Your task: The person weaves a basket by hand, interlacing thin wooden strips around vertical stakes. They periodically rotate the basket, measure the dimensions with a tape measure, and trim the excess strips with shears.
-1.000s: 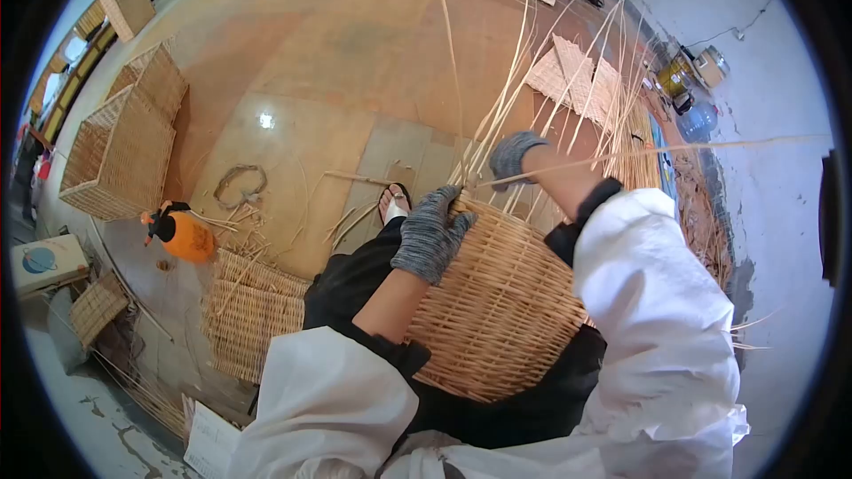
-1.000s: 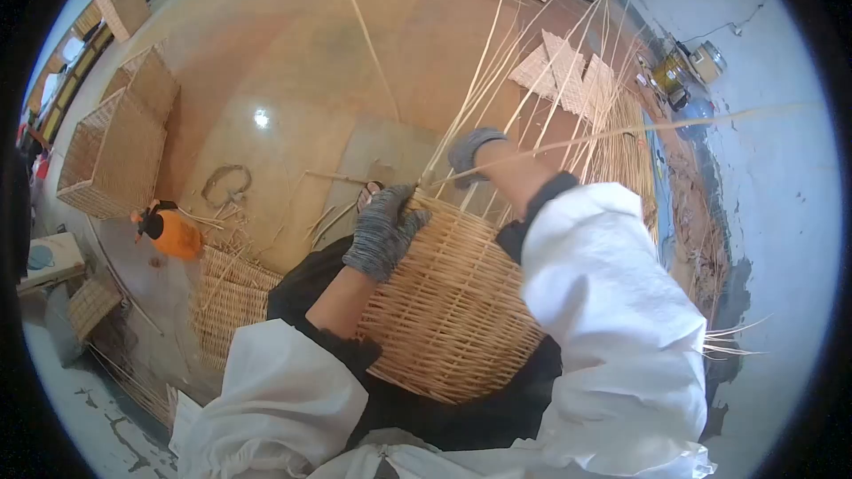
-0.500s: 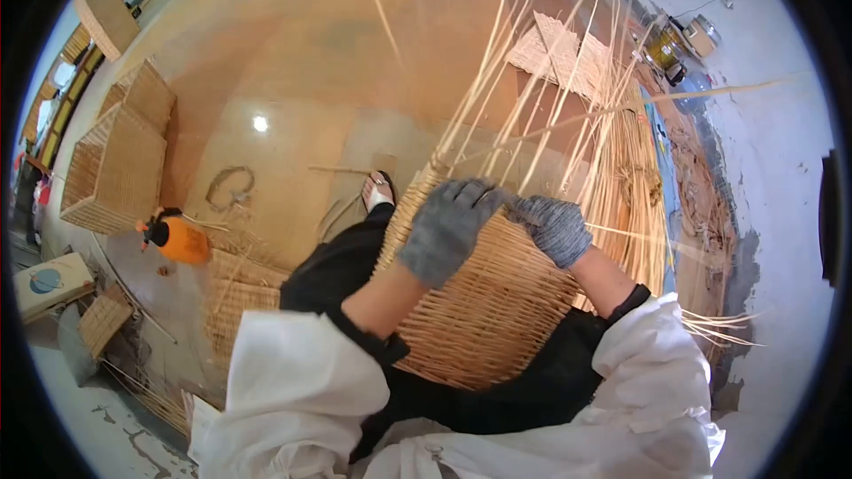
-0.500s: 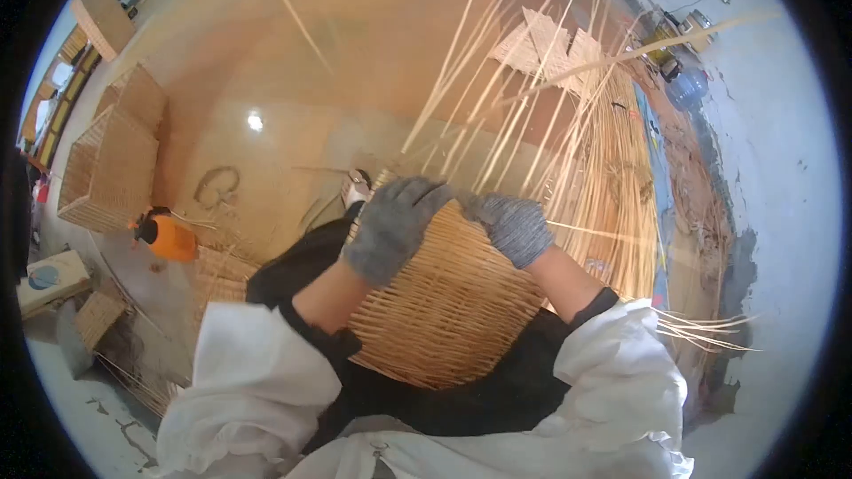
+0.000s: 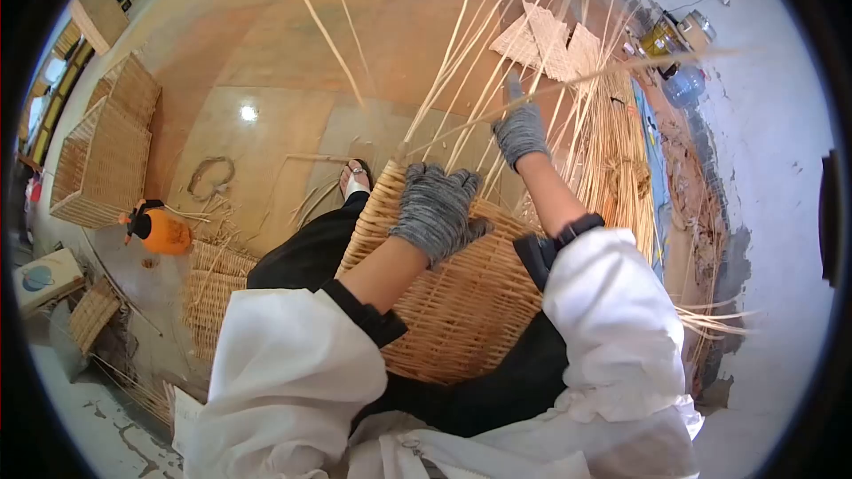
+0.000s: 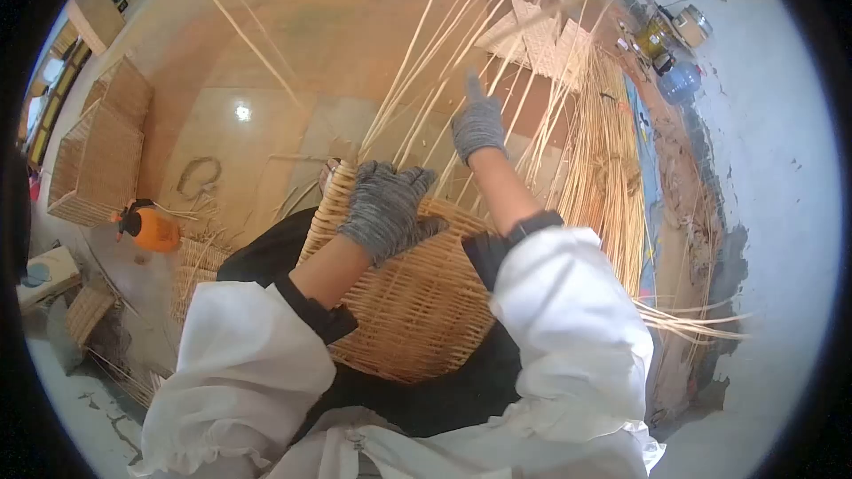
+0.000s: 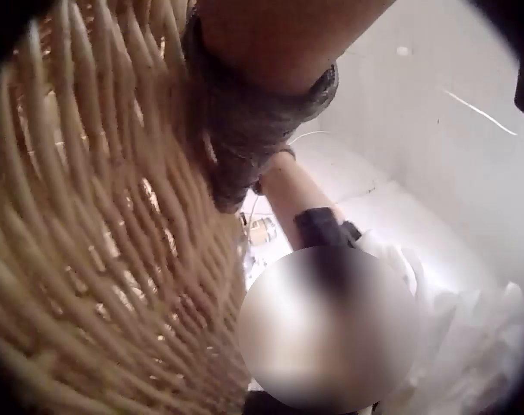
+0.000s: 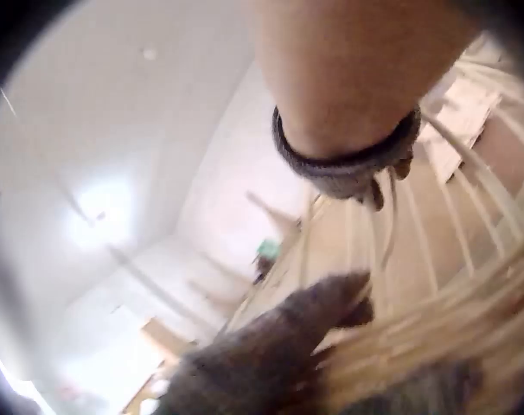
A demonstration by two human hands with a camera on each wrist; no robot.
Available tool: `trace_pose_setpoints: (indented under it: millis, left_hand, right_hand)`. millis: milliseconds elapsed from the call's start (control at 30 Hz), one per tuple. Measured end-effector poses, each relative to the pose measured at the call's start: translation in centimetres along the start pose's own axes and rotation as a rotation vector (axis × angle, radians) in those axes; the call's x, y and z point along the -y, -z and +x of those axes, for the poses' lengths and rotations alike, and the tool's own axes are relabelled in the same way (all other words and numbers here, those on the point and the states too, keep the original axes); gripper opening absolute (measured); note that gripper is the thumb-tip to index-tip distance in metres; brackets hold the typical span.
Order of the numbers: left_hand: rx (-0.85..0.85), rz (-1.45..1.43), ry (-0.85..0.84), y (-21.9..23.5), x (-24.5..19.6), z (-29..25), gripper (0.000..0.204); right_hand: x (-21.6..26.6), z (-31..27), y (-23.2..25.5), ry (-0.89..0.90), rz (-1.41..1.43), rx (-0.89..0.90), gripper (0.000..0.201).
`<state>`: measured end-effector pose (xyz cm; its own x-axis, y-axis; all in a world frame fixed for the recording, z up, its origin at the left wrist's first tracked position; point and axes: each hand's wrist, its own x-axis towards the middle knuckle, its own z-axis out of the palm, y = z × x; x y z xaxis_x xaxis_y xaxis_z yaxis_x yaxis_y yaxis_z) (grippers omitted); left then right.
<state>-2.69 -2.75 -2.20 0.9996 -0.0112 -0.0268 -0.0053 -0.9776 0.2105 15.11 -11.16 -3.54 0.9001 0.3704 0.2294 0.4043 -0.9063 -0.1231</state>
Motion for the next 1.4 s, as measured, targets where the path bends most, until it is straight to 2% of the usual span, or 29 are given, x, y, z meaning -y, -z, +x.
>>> trace_pose_setpoints:
  millis: [33, 100, 133, 167, 233, 267, 367, 433, 533, 600, 667, 700, 733, 767, 800, 867, 900, 933, 967, 1033, 1067, 1167, 1200, 1267, 1333, 1400]
  left_hand:
    - [0.103, -0.032, 0.002, 0.5, 0.1, 0.2, 0.061]
    - [-0.037, 0.028, 0.042, 0.3, 0.1, -0.5, 0.057]
    - [-0.107, 0.046, 0.061, 0.0, -0.1, -0.7, 0.055]
    - [-0.180, 0.029, -0.019, 0.0, -0.7, -0.5, 0.054]
    - [-0.321, -0.002, -0.184, 0.1, -2.8, -0.1, 0.053]
    - [-0.187, -0.078, -0.189, -0.6, -4.1, 0.8, 0.057]
    - [0.225, -0.111, -0.129, -0.8, -7.4, 2.2, 0.062]
    - [0.187, -0.052, -0.078, -1.6, -8.6, 2.2, 0.064]
    - [0.184, -0.050, -0.087, -1.4, -7.9, 2.2, 0.059]
    - [0.162, -0.063, -0.124, -1.6, -7.1, 1.9, 0.055]
    - [0.143, -0.056, -0.095, -1.6, -6.8, 1.6, 0.051]
    - [0.146, -0.058, -0.101, -1.5, -7.2, 1.3, 0.049]
    - [0.226, -0.033, -0.094, -1.1, -7.7, 1.5, 0.049]
    - [0.196, -0.027, -0.113, -1.0, -7.8, 1.5, 0.049]
    - [0.168, -0.018, -0.125, -1.4, -7.8, 1.2, 0.050]
    - [0.078, 0.000, -0.119, -1.7, -8.1, 0.2, 0.053]
    - [0.110, -0.015, -0.108, -1.5, -8.1, -0.1, 0.055]
    - [0.143, -0.036, -0.093, -0.7, -8.0, -0.4, 0.056]
    - [0.181, -0.065, -0.076, 0.0, -8.1, -0.5, 0.058]
    - [0.151, -0.109, 0.011, 0.1, -8.8, -1.3, 0.058]
    - [0.151, -0.117, 0.047, 0.5, -9.1, -1.7, 0.056]
    - [0.119, -0.150, 0.122, -0.2, -9.3, -2.1, 0.052]
    - [0.114, -0.164, 0.142, -0.5, -9.5, -2.0, 0.051]
    - [0.118, -0.141, 0.123, -0.7, -9.9, -2.4, 0.050]
    - [0.083, -0.132, 0.104, -0.8, -8.8, -1.9, 0.050]
    - [0.073, -0.153, 0.045, -1.3, -9.2, -2.4, 0.051]
  right_hand:
    - [-0.7, -0.6, 0.6, -0.092, 0.358, -0.007, 0.047]
    - [-3.4, -3.2, 4.2, -0.263, 1.053, -0.018, 0.041]
    - [-4.4, -6.3, 6.0, -0.424, 1.256, -0.132, 0.027]
    - [-11.4, -8.4, 3.0, -0.316, 1.630, 0.273, 0.017]
    - [-13.6, -11.7, 3.1, -0.375, 1.187, 0.392, 0.015]
    - [-14.6, -13.4, 3.2, -0.390, 0.975, 0.463, 0.015]
    - [-13.5, -9.4, 2.3, -0.188, 0.958, 0.138, 0.035]
    - [-10.3, -7.0, 1.3, 0.064, 0.287, -0.126, 0.031]
    - [-10.6, -9.1, 3.9, -0.299, 0.927, 0.047, 0.027]
    - [-15.7, -13.5, 5.6, -0.601, 1.503, 0.251, 0.026]
    - [-16.5, -18.0, 6.0, -0.799, 1.272, 0.350, 0.027]
    - [-15.2, -18.1, 7.1, -0.791, 1.176, 0.365, 0.025]
    - [-13.8, -17.1, 8.4, -0.783, 1.086, 0.372, 0.024]
    - [-12.7, -15.2, 9.3, -0.756, 1.007, 0.375, 0.023]
    - [-13.2, -13.9, 8.5, -0.398, 0.672, 0.432, 0.022]
    - [-13.9, -11.1, 6.5, 0.095, 0.417, 0.738, 0.020]
    - [-14.2, -10.3, 5.8, 0.349, 0.271, 0.874, 0.020]
    - [-14.3, -10.2, 5.8, 0.458, 0.395, 0.935, 0.021]
    - [-14.5, -9.6, 6.3, 0.343, 0.488, 0.979, 0.022]
    - [-14.0, -9.0, 7.9, 0.100, 0.665, 1.061, 0.023]
    - [-13.2, -9.1, 8.7, 0.164, 0.644, 1.003, 0.024]
    - [-12.5, -10.7, 8.9, 0.612, -0.105, 0.718, 0.021]
    - [-13.5, -12.7, 8.1, 0.492, -0.012, 0.614, 0.021]
    - [-15.8, -17.5, 6.2, 0.149, 0.264, 0.547, 0.028]
    - [-15.4, -17.1, 6.0, 0.055, 0.299, 0.579, 0.031]
    - [-14.1, -17.5, 8.2, 0.239, -0.009, 0.612, 0.032]
